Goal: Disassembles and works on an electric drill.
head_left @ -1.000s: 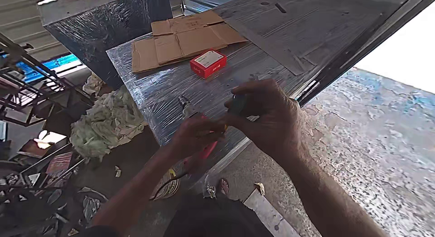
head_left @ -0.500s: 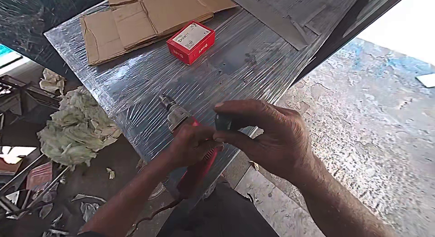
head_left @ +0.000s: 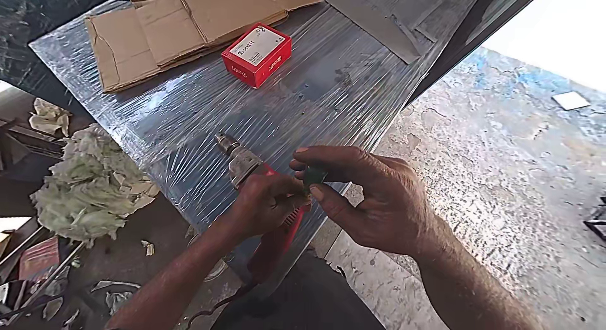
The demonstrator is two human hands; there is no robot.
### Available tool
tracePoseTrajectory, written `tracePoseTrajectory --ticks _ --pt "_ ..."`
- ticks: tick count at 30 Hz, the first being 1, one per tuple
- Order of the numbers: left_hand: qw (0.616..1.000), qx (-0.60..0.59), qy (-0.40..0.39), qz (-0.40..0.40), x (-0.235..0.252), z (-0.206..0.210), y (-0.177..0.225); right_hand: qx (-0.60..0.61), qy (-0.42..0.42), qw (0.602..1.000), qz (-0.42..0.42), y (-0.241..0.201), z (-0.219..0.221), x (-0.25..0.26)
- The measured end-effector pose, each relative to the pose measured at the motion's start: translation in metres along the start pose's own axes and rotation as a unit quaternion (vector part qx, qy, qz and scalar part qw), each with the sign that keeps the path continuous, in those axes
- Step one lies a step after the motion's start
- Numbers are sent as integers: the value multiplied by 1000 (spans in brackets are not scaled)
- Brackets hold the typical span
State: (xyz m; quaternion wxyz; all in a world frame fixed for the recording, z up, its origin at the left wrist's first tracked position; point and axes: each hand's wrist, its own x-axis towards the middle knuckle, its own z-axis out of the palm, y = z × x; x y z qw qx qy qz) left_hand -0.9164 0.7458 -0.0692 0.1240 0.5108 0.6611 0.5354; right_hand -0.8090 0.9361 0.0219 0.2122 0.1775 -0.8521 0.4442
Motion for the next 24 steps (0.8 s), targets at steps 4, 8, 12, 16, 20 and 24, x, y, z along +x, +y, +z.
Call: tracePoseTrajectory --ticks 4,8,12,16,20,24 --pt "1000 -15 -9 -7 -1 -1 -1 9 3 1000 5 0 0 -1" --pt "1000 -10 -9 -1 -2 -1 -1 15 -5 1000 5 0 0 -1" --pt "1000 3 -6 6 0 -1 -1 10 -18 1000 8 -1 -2 -2" --pt "1000 -2 -19 -8 3 -2 2 33 -11 999 17 -2 2 -2" --pt "1000 18 -20 13 5 -1 1 209 24 975 72 0 27 2" --pt "998 49 -39 -9 8 -4 4 313 37 945 83 11 47 2"
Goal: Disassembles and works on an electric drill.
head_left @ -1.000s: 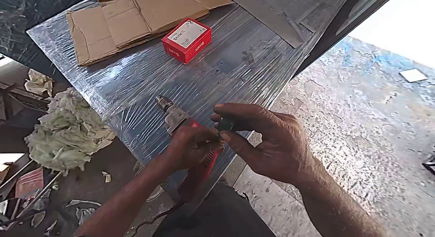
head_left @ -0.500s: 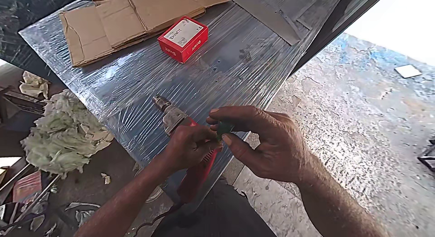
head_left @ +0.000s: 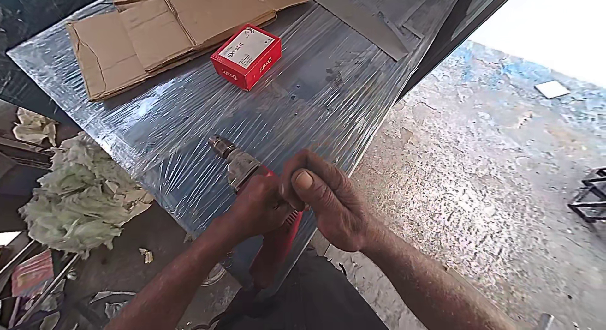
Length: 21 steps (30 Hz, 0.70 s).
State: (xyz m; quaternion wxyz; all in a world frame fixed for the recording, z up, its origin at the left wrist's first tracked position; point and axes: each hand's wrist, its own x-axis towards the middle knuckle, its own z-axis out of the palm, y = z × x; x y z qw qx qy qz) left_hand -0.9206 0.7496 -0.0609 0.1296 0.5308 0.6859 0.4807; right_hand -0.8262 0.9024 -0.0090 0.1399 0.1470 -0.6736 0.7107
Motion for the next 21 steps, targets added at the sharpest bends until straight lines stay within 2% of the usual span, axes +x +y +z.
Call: tracePoseTrajectory --ticks 6,10,16,18,21 --pt "999 -4 -33 -18 9 1 -1 37 58 997 -23 11 2 0" --pt "997 39 -47 -38 18 3 2 32 69 996 -43 12 -5 0" --pt "995 68 -58 -41 26 8 -2 68 99 992 -28 15 -15 5" --pt "986 150 -70 -21 22 0 -5 63 100 993 -26 15 -13 3" --pt "945 312 -84 52 6 -7 -14 75 102 992 -26 14 -9 -1"
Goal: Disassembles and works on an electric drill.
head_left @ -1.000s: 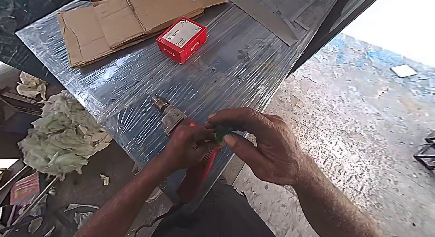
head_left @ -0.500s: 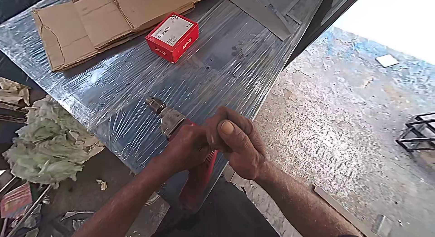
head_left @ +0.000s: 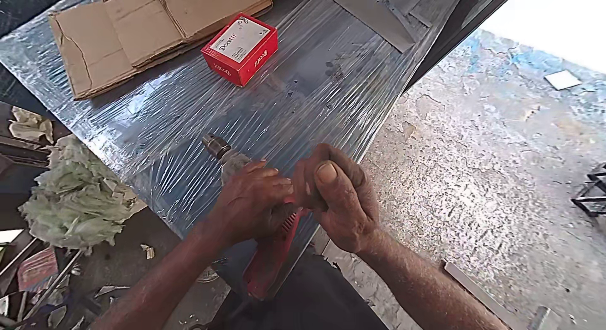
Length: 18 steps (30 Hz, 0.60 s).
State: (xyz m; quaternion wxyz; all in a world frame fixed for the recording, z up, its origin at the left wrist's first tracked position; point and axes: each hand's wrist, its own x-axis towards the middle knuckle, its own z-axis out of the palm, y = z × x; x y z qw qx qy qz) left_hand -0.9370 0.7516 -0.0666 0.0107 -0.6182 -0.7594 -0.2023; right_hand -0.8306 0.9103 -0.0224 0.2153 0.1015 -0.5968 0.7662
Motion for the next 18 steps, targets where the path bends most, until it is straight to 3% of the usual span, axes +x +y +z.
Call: tracePoseTrajectory --ticks 7,11,15,18 --pt "995 42 86 5 -8 11 6 4 -22 1000 -4 0 5 3" --pt "996 32 86 0 -10 11 5 25 -69 997 11 -4 3 7" --pt "997 0 79 8 -11 12 3 104 -190 976 27 -1 -4 14" --pt "997 -9 72 5 -11 12 2 98 -189 977 -2 2 0 12"
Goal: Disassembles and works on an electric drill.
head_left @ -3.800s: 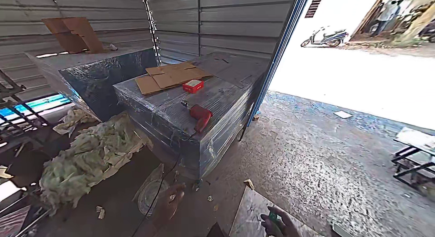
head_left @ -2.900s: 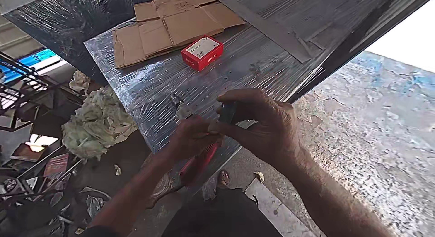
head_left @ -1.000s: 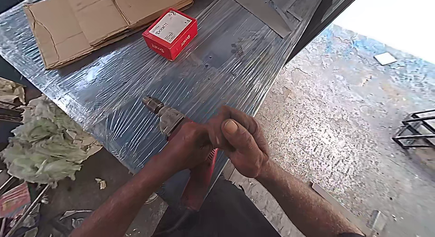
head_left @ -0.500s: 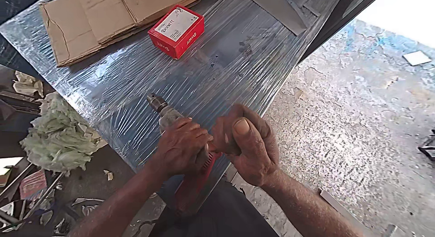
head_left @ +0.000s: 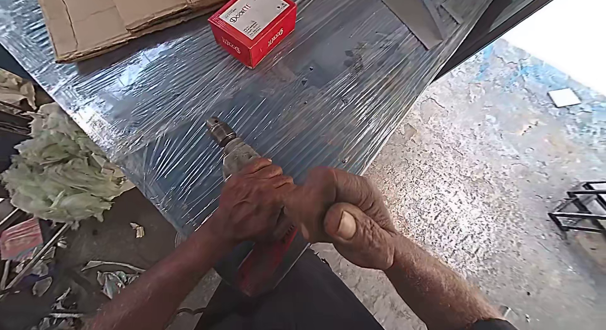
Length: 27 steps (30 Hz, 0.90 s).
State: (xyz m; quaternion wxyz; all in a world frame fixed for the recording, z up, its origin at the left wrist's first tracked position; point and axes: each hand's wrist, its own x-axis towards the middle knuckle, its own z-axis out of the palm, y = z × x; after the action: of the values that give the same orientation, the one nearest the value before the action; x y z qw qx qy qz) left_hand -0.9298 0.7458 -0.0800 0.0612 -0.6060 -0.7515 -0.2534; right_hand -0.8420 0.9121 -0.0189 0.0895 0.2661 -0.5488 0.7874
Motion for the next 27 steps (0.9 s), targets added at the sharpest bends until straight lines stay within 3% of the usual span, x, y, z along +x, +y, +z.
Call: tracePoseTrajectory --ticks 4,7,11,17,27 --pt "999 7 27 -18 -1 -1 2 -24 70 997 14 -10 3 -12" --pt "999 24 25 -13 -4 4 -1 -106 141 983 45 -25 8 -14" --pt "999 19 -2 -27 -5 7 -1 -45 260 965 4 -14 28 -20" --pt "999 17 -5 -27 -6 7 -1 -43 193 980 0 -10 28 -18" --pt "999 7 -16 -43 -6 10 0 -127 304 942 -69 -1 41 -17"
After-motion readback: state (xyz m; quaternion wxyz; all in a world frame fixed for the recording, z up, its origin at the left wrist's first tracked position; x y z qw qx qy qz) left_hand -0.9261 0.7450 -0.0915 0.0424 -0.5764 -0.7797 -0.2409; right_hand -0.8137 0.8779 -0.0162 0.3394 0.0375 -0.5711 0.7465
